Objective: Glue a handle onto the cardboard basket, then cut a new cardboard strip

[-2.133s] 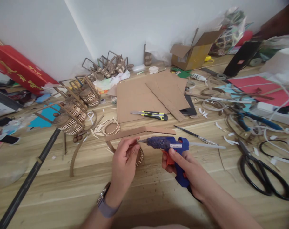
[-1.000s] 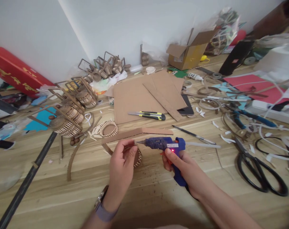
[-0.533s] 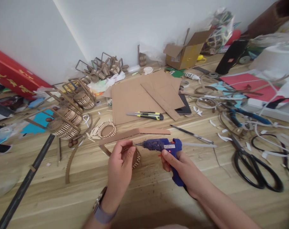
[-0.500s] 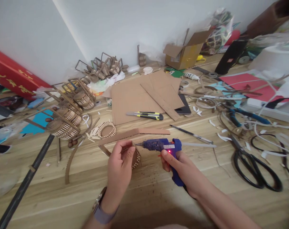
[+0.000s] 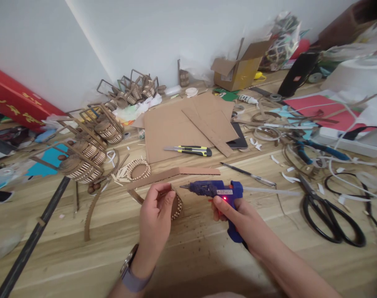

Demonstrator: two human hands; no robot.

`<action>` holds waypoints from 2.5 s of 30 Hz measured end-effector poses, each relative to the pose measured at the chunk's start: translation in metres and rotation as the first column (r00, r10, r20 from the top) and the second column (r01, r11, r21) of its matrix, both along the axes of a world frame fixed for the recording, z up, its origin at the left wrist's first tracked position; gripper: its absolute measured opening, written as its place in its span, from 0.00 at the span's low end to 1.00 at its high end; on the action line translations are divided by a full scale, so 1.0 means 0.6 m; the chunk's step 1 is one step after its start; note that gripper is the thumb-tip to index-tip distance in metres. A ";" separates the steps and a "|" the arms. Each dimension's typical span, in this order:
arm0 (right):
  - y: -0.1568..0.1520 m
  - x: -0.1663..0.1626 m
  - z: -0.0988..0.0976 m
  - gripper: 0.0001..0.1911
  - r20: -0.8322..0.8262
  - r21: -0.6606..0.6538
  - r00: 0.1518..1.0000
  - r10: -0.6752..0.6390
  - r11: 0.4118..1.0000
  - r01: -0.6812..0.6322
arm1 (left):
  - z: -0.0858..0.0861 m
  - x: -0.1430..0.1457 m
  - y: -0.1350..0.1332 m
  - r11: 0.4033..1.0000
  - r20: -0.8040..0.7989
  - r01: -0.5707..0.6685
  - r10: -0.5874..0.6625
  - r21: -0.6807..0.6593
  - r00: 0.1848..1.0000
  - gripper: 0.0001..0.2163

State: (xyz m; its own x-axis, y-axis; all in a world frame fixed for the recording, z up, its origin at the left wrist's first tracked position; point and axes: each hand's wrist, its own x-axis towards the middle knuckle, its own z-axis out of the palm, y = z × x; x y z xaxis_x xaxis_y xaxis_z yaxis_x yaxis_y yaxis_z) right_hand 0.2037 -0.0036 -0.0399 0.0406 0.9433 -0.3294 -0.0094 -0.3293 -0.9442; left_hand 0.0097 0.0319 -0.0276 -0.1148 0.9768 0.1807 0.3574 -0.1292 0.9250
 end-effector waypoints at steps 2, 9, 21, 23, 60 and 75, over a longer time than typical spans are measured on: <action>-0.003 0.002 0.004 0.31 -0.018 -0.001 1.000 -0.010 1.000 0.010 | 0.000 0.000 0.000 1.000 0.001 -0.001 0.001 -0.003 1.000 0.10; -0.002 -0.010 0.017 0.32 -0.105 0.028 0.994 0.017 0.999 -0.014 | 0.000 -0.002 0.000 1.000 -0.002 0.013 -0.013 0.013 1.000 0.11; 0.001 -0.013 0.014 0.33 -0.066 -0.002 0.997 0.034 0.999 -0.034 | 0.001 -0.001 0.000 1.000 -0.012 0.017 -0.017 0.025 1.000 0.09; 0.002 -0.013 0.015 0.33 -0.057 -0.006 0.998 0.041 0.999 -0.042 | 0.002 -0.001 0.000 1.000 -0.015 0.017 -0.017 0.022 1.000 0.09; -0.018 -0.015 0.003 0.29 0.054 -0.085 0.999 0.001 0.996 0.004 | 0.004 0.005 -0.003 1.000 0.004 0.007 -0.007 -0.001 1.000 0.11; -0.056 0.072 -0.023 0.22 -0.631 -0.216 0.774 0.047 0.948 -0.233 | 0.007 0.006 0.001 1.000 0.019 0.023 -0.023 -0.010 1.000 0.11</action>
